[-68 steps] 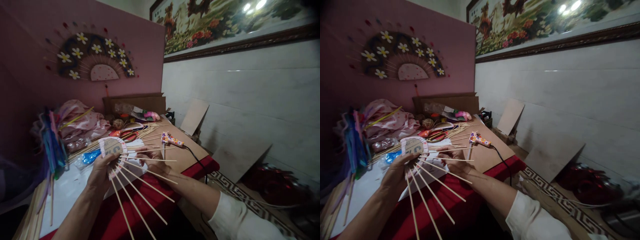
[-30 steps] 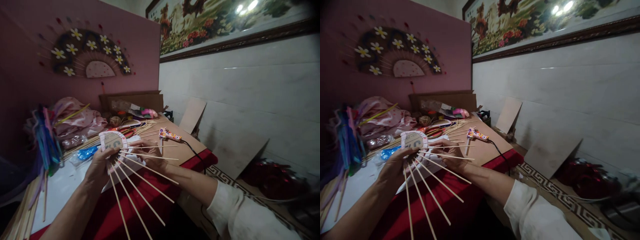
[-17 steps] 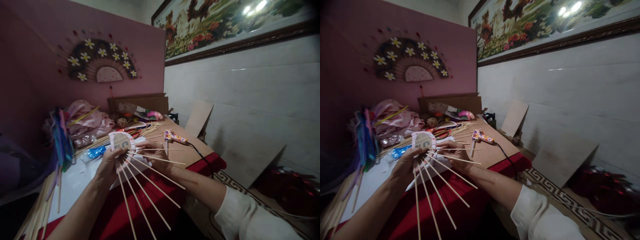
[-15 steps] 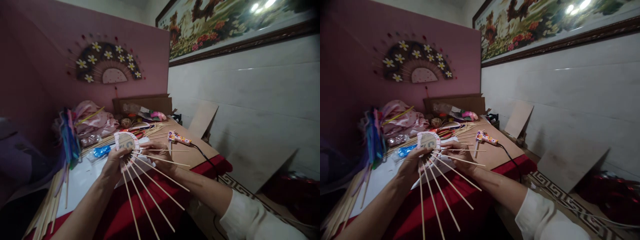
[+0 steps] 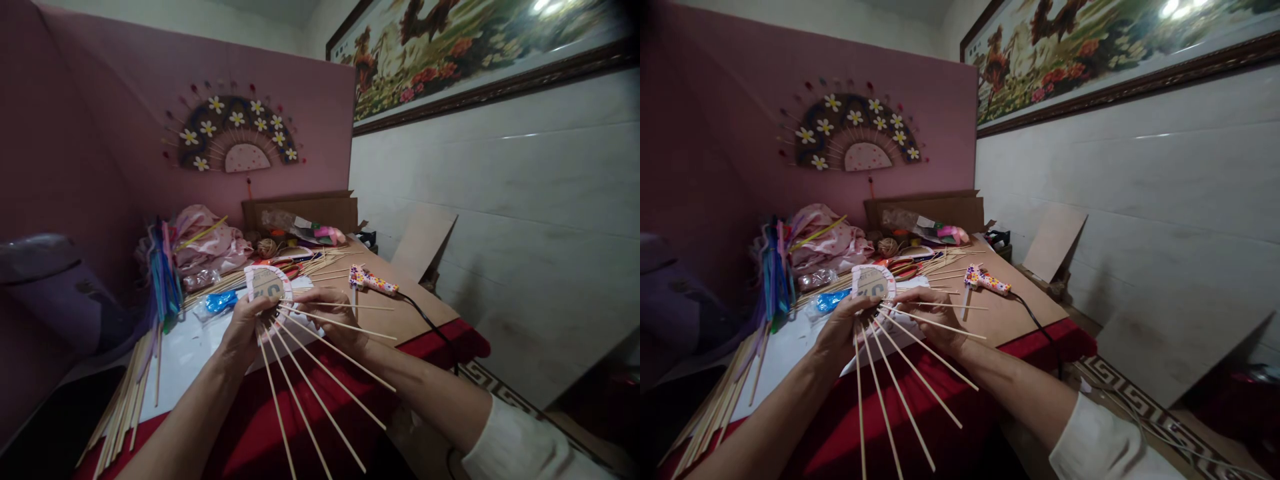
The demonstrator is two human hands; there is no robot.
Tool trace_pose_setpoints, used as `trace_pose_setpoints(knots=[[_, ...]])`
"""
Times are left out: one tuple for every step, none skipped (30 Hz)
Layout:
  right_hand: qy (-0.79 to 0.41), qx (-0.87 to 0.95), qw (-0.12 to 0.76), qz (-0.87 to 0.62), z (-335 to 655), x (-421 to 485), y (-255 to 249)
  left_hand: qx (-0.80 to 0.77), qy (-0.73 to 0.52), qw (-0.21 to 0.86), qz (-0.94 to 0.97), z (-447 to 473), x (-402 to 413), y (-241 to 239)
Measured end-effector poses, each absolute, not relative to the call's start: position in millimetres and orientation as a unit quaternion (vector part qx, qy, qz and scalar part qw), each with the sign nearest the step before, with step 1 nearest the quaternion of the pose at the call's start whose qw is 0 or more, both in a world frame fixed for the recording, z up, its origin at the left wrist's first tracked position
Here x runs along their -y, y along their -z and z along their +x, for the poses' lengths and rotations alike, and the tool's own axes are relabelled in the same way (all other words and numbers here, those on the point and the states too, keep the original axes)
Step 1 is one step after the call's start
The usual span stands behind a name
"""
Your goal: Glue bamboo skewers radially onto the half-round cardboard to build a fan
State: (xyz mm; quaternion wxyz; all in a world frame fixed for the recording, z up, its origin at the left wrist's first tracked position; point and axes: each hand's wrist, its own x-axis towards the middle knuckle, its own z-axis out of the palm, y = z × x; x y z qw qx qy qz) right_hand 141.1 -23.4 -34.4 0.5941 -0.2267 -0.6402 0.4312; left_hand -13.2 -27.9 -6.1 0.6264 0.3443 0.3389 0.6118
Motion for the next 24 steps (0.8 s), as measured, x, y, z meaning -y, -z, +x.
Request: trace_pose_setpoints(knots=[[-0.427,0.647,0.591,-0.226,141.5,22.8,34.7,-0.339,-0.612,0.627,0.342,-13.2,28.0,6.0],[-0.423,0.652,0.587,-0.226,141.9,22.2,35.2,-0.338,-0.613,0.628,0.34,-13.2,28.1,6.0],[-0.422,0.655,0.584,-0.225,142.1,21.5,35.8,-0.337,-0.613,0.63,0.339,-13.2,28.2,6.1],[-0.423,0.656,0.584,-0.225,142.1,21.0,36.4,-0.336,-0.613,0.631,0.337,-13.2,28.4,6.1],[-0.425,0.654,0.585,-0.224,141.9,20.5,37.1,-0.335,-0.613,0.632,0.337,-13.2,28.5,6.2],[-0.427,0.651,0.587,-0.223,141.5,20.3,37.7,-0.334,-0.612,0.632,0.337,-13.2,28.6,6.2],[-0.429,0.648,0.589,-0.222,141.0,20.3,38.2,-0.334,-0.612,0.633,0.338,-13.3,28.6,6.3],[-0.431,0.643,0.592,-0.222,140.4,20.4,38.4,-0.334,-0.612,0.632,0.338,-13.4,28.5,6.5],[-0.435,0.638,0.595,-0.222,139.9,20.6,38.4,-0.334,-0.612,0.632,0.338,-13.6,28.4,6.6],[-0.44,0.634,0.597,-0.221,139.4,20.9,38.2,-0.333,-0.613,0.631,0.338,-13.7,28.2,6.8],[-0.445,0.631,0.597,-0.218,139.1,21.1,37.8,-0.331,-0.614,0.631,0.339,-13.8,28.0,6.9],[-0.451,0.628,0.597,-0.213,138.9,21.3,37.3,-0.331,-0.615,0.63,0.339,-13.9,27.7,7.0],[-0.454,0.626,0.599,-0.207,138.8,21.4,36.9,-0.331,-0.617,0.628,0.34,-13.9,27.5,7.2],[-0.456,0.626,0.599,-0.202,138.9,21.4,36.5,-0.331,-0.618,0.627,0.34,-13.9,27.4,7.2],[-0.457,0.628,0.598,-0.2,139.0,21.3,36.1,-0.332,-0.618,0.626,0.34,-13.8,27.3,7.2],[-0.457,0.628,0.598,-0.2,139.1,21.3,35.8,-0.332,-0.618,0.626,0.34,-13.7,27.4,7.1],[-0.457,0.628,0.597,-0.201,139.3,21.5,35.5,-0.332,-0.618,0.626,0.34,-13.5,27.5,6.9],[-0.455,0.628,0.598,-0.204,139.4,21.9,35.1,-0.331,-0.617,0.627,0.341,-13.3,27.8,6.7],[-0.451,0.628,0.6,-0.207,139.5,22.6,34.5,-0.331,-0.617,0.627,0.342,-13.2,28.2,6.4],[-0.445,0.628,0.602,-0.212,139.6,23.6,33.7,-0.331,-0.617,0.626,0.344,-13.0,28.5,6.0],[-0.439,0.628,0.604,-0.218,139.6,24.7,32.9,-0.334,-0.616,0.624,0.346,-13.0,28.8,5.7],[-0.434,0.627,0.607,-0.224,139.5,25.9,32.0,-0.337,-0.616,0.621,0.348,-12.9,29.1,5.2],[-0.434,0.622,0.61,-0.227,139.4,26.9,31.3,-0.342,-0.617,0.616,0.35,-13.0,29.3,4.8],[-0.44,0.617,0.611,-0.227,139.1,27.4,31.0,-0.347,-0.619,0.611,0.351,-13.2,29.4,4.4]])
